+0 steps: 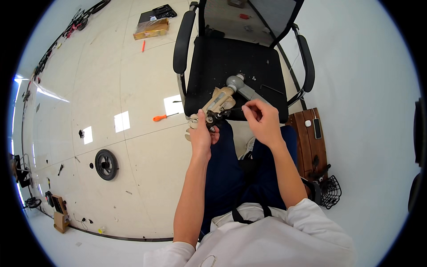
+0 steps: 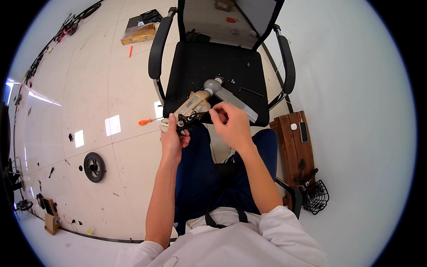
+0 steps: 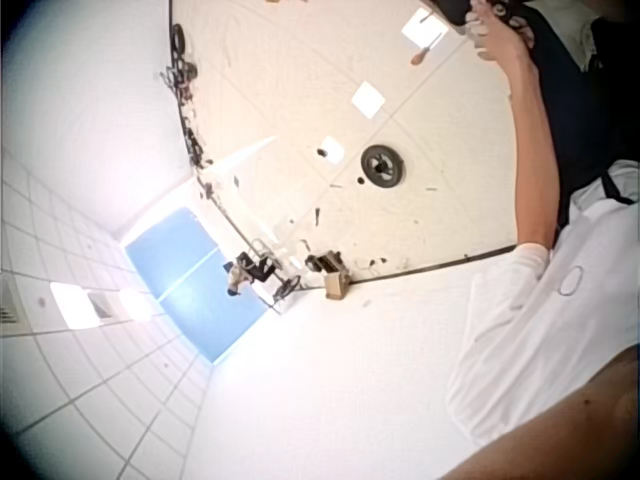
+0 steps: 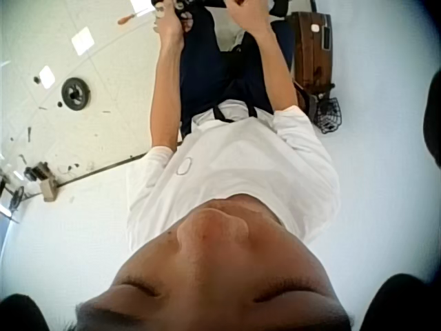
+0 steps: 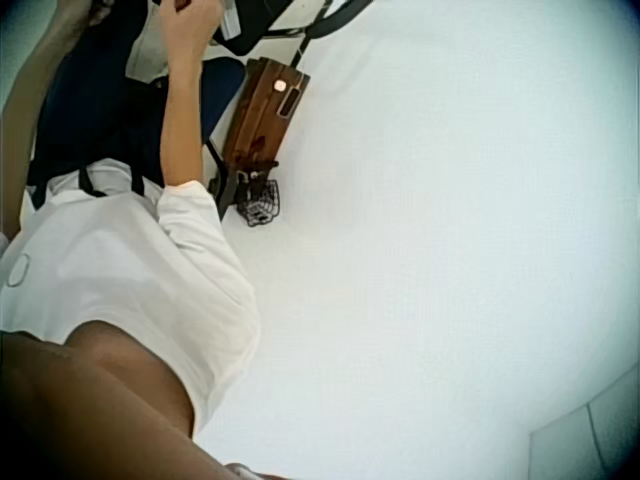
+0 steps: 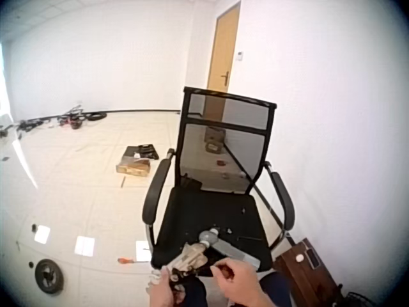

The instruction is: The person sits with a mechanical assembly on their lap and uses both hands to manipulate small components, attaching and adjusting parts of the device. The person repeatedly handles the assembly, turning it over and making fine adjustments to the internal mechanisms.

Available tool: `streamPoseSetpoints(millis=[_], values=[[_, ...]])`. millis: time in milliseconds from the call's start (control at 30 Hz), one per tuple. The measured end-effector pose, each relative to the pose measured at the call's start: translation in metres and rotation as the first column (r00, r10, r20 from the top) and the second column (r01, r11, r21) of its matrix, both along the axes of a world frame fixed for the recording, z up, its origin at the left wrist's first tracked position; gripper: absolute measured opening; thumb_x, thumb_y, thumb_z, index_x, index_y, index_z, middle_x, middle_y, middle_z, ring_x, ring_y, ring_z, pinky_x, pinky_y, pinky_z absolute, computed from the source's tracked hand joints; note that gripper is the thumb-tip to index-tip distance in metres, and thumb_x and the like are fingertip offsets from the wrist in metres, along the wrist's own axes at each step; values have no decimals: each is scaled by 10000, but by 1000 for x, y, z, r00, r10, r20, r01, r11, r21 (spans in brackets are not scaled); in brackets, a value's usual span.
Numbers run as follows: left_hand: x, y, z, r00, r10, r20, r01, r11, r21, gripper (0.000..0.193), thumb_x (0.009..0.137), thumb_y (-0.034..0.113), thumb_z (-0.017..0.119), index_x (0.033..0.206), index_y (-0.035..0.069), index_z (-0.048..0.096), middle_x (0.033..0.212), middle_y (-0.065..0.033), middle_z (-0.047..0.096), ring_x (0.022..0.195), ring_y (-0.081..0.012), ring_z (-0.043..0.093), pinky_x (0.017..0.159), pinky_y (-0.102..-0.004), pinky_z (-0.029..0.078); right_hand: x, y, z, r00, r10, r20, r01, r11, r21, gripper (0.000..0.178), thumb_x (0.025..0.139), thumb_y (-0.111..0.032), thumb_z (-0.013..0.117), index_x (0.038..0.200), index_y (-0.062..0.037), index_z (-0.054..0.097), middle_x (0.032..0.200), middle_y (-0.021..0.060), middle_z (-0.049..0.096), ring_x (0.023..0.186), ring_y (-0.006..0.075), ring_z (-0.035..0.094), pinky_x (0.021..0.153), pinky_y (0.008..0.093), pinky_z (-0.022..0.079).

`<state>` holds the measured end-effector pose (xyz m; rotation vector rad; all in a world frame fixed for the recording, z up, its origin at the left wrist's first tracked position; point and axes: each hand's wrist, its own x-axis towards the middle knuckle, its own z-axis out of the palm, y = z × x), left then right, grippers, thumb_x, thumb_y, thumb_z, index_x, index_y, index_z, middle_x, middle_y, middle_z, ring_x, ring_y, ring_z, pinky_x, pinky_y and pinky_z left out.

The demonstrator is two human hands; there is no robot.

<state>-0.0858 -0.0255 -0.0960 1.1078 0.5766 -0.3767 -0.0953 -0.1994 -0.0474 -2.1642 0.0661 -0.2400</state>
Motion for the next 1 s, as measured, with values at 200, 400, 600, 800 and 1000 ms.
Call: streamPoseSetpoints(millis=[200,400,600,800,1000], values=[[0,-1,1,1000,1,-4,-1,1000,2,471,1023,482,457,851,57,561,582,-52,559,419,-117,515,359,-234,338,-11,11,-3,968,54,-245,-50,998,24,348,924,-311,622,788,7,657,536,69,542,497,206,525,519,338,401],[0,-1,-1,1000,15,5,-15,1000,5,477,1022,477,463,840,48,562,577,-56,557,413,-126,515,355,-241,340,27,29,-2,973,-37,-228,-1,987,-163,385,988,-359,523,1094,-33,698,636,44,598,585,123,497,565,309,396],[-1,-1,-6,1000,19,14,-19,1000,-5,475,1024,470,462,850,40,564,576,-56,558,412,-126,517,351,-241,341,40,9,9,938,281,-204,-162,873,460,398,1031,-341,473,1093,-34,719,824,37,642,784,94,538,757,245,434],[0,-2,2,1000,8,-2,-8,1000,10,464,1024,467,467,852,48,565,576,-54,558,414,-117,516,354,-229,345,38,-2,-11,937,257,-238,-185,940,286,450,1041,-369,429,1131,-7,682,633,-58,386,567,48,345,519,239,305],[-1,-1,2,1000,17,8,-17,1000,18,462,1021,471,471,831,59,561,576,-50,556,415,-117,516,354,-230,342,46,24,8,781,392,-485,-222,901,372,532,1049,-440,393,1176,13,642,589,-32,379,532,75,322,519,257,314]])
